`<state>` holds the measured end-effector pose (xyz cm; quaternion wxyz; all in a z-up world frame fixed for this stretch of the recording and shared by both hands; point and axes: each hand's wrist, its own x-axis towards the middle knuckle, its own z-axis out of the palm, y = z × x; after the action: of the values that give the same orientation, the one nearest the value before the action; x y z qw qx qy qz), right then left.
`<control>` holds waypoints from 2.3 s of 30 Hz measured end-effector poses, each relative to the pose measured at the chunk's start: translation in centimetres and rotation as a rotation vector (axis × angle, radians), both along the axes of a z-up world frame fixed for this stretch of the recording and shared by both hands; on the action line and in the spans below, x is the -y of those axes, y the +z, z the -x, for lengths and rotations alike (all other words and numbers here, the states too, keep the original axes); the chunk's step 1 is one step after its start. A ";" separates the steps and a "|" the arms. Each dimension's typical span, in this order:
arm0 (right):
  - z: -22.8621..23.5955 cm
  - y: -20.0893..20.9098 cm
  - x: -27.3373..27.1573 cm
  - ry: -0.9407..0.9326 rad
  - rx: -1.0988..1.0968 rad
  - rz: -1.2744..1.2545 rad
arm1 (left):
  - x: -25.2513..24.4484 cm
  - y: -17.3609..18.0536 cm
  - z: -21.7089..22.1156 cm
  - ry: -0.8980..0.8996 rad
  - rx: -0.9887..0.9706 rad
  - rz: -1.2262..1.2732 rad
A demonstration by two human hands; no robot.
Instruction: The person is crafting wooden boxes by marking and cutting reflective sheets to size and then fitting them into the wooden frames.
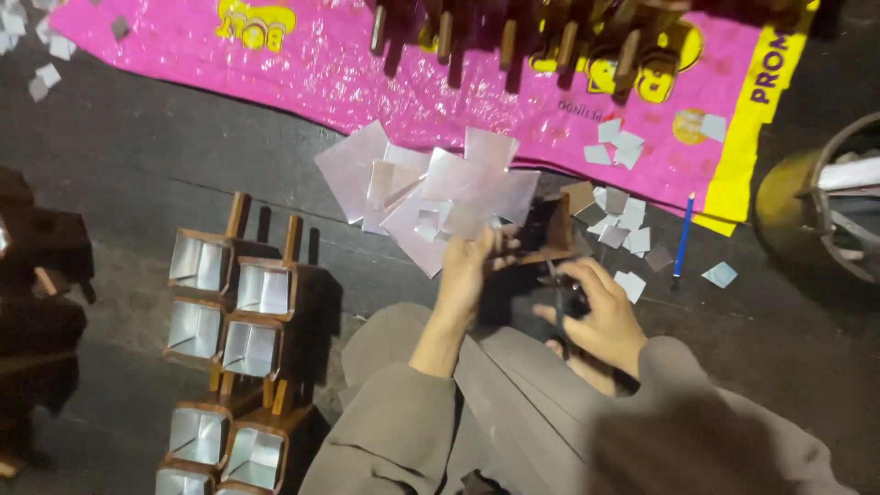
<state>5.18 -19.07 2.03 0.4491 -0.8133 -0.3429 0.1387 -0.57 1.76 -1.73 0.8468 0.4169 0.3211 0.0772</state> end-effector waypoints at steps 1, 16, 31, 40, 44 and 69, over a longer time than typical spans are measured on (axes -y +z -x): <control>0.1 0.3 -1.2 -0.012 0.011 -0.001 | 0.7 1.2 0.0 -0.012 0.011 -0.001; -5.2 -0.1 -0.1 -0.055 0.702 -0.241 | 3.2 4.7 0.5 -0.467 0.109 -0.712; -6.9 -8.0 7.7 -0.397 -0.216 0.695 | -0.6 3.0 1.9 0.079 -0.165 -0.442; -6.2 -11.2 6.9 -0.258 0.000 0.971 | -2.1 2.9 4.9 -0.527 -0.125 -0.280; -6.0 -2.7 2.6 -0.130 -0.002 0.662 | -0.3 2.4 3.0 -1.049 -0.069 -0.481; -7.8 -10.5 0.3 -0.311 -0.051 0.128 | 0.0 -8.8 1.6 -0.689 -0.508 -0.579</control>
<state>12.98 -19.35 -8.47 0.4209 -0.8798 -0.1918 0.1098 -2.17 1.77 -10.50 0.5684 0.7214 0.3261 -0.2240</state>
